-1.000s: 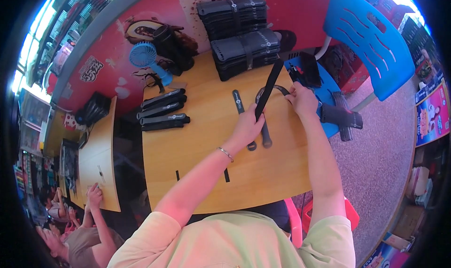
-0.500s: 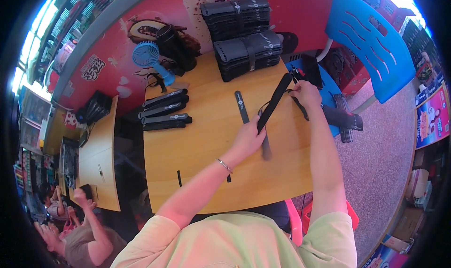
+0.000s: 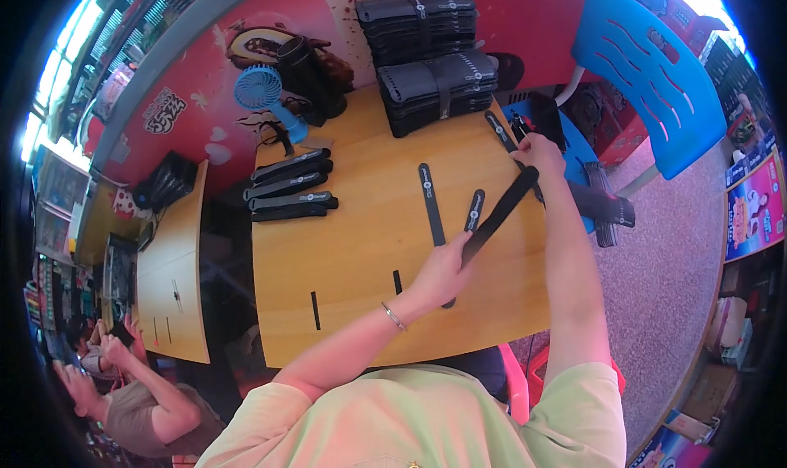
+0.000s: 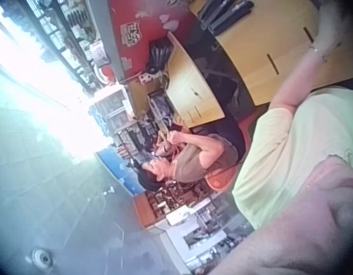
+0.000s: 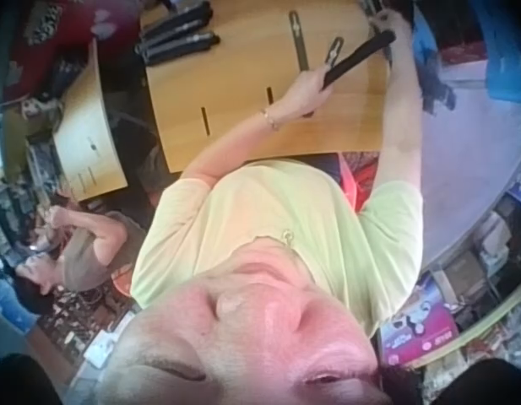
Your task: The recorder is assembling black textile straps with plastic components by threading them together at a workbench.
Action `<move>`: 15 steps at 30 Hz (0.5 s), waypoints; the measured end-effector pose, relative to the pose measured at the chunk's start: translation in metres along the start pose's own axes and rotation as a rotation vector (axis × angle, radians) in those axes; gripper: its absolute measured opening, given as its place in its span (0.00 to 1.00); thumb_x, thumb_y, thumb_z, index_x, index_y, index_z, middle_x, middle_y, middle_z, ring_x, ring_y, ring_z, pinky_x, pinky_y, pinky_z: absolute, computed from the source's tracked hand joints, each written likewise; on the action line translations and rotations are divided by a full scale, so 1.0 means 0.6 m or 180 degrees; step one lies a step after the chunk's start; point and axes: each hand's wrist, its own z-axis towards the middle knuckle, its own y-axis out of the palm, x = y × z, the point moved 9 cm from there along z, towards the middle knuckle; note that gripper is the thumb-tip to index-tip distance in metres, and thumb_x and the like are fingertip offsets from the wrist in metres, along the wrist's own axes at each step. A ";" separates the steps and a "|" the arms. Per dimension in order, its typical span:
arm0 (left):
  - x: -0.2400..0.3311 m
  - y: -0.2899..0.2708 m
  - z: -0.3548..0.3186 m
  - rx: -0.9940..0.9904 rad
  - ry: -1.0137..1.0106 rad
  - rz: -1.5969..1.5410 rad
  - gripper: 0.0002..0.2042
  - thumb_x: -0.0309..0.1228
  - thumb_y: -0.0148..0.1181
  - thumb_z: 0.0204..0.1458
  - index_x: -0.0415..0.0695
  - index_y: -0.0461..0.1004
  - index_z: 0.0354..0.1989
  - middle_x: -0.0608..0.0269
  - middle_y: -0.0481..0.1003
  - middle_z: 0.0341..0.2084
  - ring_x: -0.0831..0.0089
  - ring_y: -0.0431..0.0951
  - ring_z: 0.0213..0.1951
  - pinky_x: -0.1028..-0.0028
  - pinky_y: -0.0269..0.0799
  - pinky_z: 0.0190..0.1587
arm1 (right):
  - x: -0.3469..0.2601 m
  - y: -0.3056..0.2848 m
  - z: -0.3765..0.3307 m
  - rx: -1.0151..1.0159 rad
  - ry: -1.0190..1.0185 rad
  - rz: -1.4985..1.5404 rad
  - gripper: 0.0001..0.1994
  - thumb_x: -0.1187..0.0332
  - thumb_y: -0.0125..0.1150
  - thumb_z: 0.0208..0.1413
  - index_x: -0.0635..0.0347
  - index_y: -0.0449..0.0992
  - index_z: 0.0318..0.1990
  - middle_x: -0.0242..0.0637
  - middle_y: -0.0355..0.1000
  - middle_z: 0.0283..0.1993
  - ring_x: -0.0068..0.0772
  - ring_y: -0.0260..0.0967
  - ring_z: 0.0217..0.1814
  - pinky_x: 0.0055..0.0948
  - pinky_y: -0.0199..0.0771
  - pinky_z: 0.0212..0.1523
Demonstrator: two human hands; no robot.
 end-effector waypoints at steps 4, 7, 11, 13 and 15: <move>-0.018 -0.005 0.020 0.0181 -0.0044 -0.0185 0.16 0.25 0.52 0.51 0.32 0.65 0.48 0.44 0.71 0.18 0.50 0.75 0.23 0.62 0.68 0.26 | -0.036 -0.002 -0.045 -0.0119 0.0020 -0.0174 0.15 0.59 0.72 0.40 0.54 0.76 0.34 0.37 0.76 0.34 0.39 0.75 0.40 0.37 0.73 0.39; -0.037 -0.002 0.057 0.0224 -0.0457 -0.0242 0.12 0.27 0.52 0.52 0.36 0.68 0.44 0.47 0.73 0.20 0.57 0.77 0.24 0.64 0.69 0.27 | -0.026 -0.006 -0.081 -0.0040 0.0065 -0.0243 0.15 0.59 0.71 0.40 0.54 0.75 0.33 0.37 0.77 0.34 0.40 0.75 0.40 0.37 0.73 0.39; -0.046 -0.012 0.102 0.0364 -0.0366 -0.0391 0.12 0.28 0.53 0.52 0.37 0.66 0.43 0.45 0.74 0.24 0.51 0.77 0.27 0.61 0.71 0.30 | -0.046 -0.012 -0.115 0.0101 -0.0153 -0.0071 0.13 0.61 0.70 0.42 0.55 0.73 0.31 0.37 0.76 0.33 0.39 0.75 0.37 0.37 0.73 0.36; -0.047 -0.024 0.106 0.0452 -0.0308 -0.0523 0.12 0.28 0.53 0.53 0.37 0.67 0.43 0.47 0.74 0.24 0.54 0.77 0.27 0.63 0.71 0.30 | -0.062 -0.018 -0.131 0.0200 -0.0248 0.0003 0.12 0.62 0.69 0.43 0.56 0.73 0.31 0.36 0.76 0.33 0.39 0.75 0.36 0.36 0.73 0.35; -0.065 -0.040 0.110 0.0693 -0.0174 -0.0776 0.11 0.28 0.53 0.53 0.37 0.68 0.43 0.50 0.75 0.25 0.61 0.78 0.28 0.67 0.72 0.32 | -0.090 -0.030 -0.152 0.0483 -0.0520 0.0138 0.10 0.64 0.67 0.45 0.56 0.75 0.32 0.37 0.75 0.34 0.38 0.74 0.37 0.35 0.72 0.35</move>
